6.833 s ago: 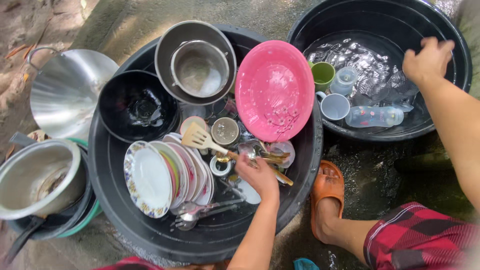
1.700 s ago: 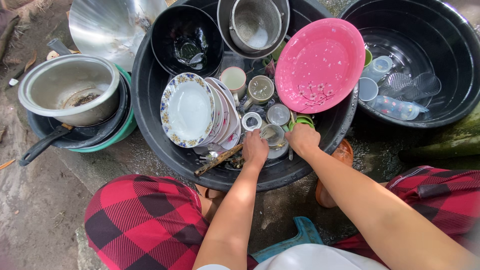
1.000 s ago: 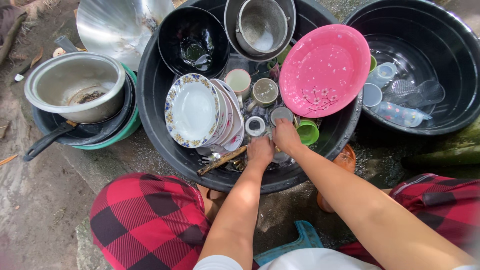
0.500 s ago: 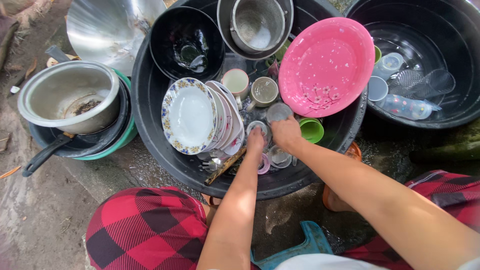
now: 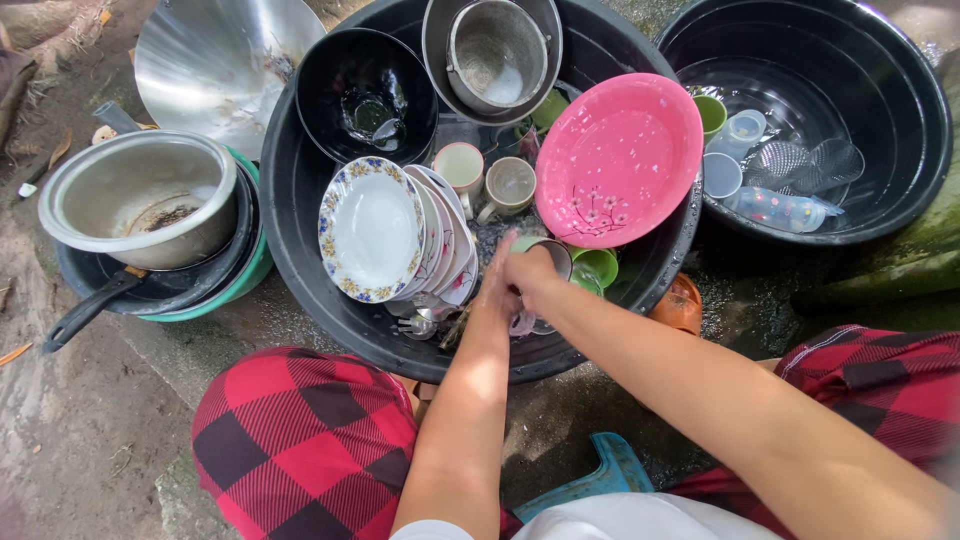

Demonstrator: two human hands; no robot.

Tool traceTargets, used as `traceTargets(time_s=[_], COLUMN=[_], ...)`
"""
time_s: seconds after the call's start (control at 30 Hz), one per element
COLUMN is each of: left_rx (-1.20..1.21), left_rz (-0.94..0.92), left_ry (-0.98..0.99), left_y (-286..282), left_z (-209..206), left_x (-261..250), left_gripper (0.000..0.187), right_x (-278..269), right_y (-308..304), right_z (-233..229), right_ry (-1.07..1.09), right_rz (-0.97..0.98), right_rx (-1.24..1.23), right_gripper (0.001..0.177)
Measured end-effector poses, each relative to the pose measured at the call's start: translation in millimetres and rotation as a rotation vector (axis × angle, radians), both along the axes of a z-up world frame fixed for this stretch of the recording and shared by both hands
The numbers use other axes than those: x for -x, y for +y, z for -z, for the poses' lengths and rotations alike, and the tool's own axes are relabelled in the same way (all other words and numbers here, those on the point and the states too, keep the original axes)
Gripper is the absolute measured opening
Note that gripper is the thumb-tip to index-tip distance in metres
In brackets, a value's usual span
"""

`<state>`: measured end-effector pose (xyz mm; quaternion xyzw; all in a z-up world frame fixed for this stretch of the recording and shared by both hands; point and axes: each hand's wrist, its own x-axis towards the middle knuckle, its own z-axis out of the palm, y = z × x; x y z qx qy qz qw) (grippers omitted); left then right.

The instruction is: The person washes a variety of dishes, including plates, bowls, cups, and utensils, by scrubbing them with a sponge in a soapy basin and rinsing them in a separate water basin.

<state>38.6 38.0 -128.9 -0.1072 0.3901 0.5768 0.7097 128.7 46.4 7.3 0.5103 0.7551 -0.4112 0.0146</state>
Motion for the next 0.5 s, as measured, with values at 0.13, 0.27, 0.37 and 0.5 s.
traceTargets(time_s=[0.13,0.27,0.37,0.5], left_rx=[-0.091,0.025,0.112,-0.040], left_rz=[-0.042,0.060,0.068,0.081], left_ry=[0.007,-0.083,-0.031,0.177], left_y=[12.2,10.7,3.4,12.5], left_z=[-5.9,-19.8,-5.7,13.9], left_x=[23.9,17.9,6.8,29.8], left_gripper=[0.053,0.052,0.055,0.050], right_x=[-25.6,-31.0,5.3,9.8], right_y=[7.8,20.6,13.5,-1.9], right_z=[-0.3,7.4,8.0,-3.1], right_ry=[0.170,-0.110,0.148,0.277], right_rz=[-0.258,-0.726,0.107,0.442], right_rx=[-0.363,-0.578,0.352,0.316], right_gripper=[0.034,0.034,0.031,0.033])
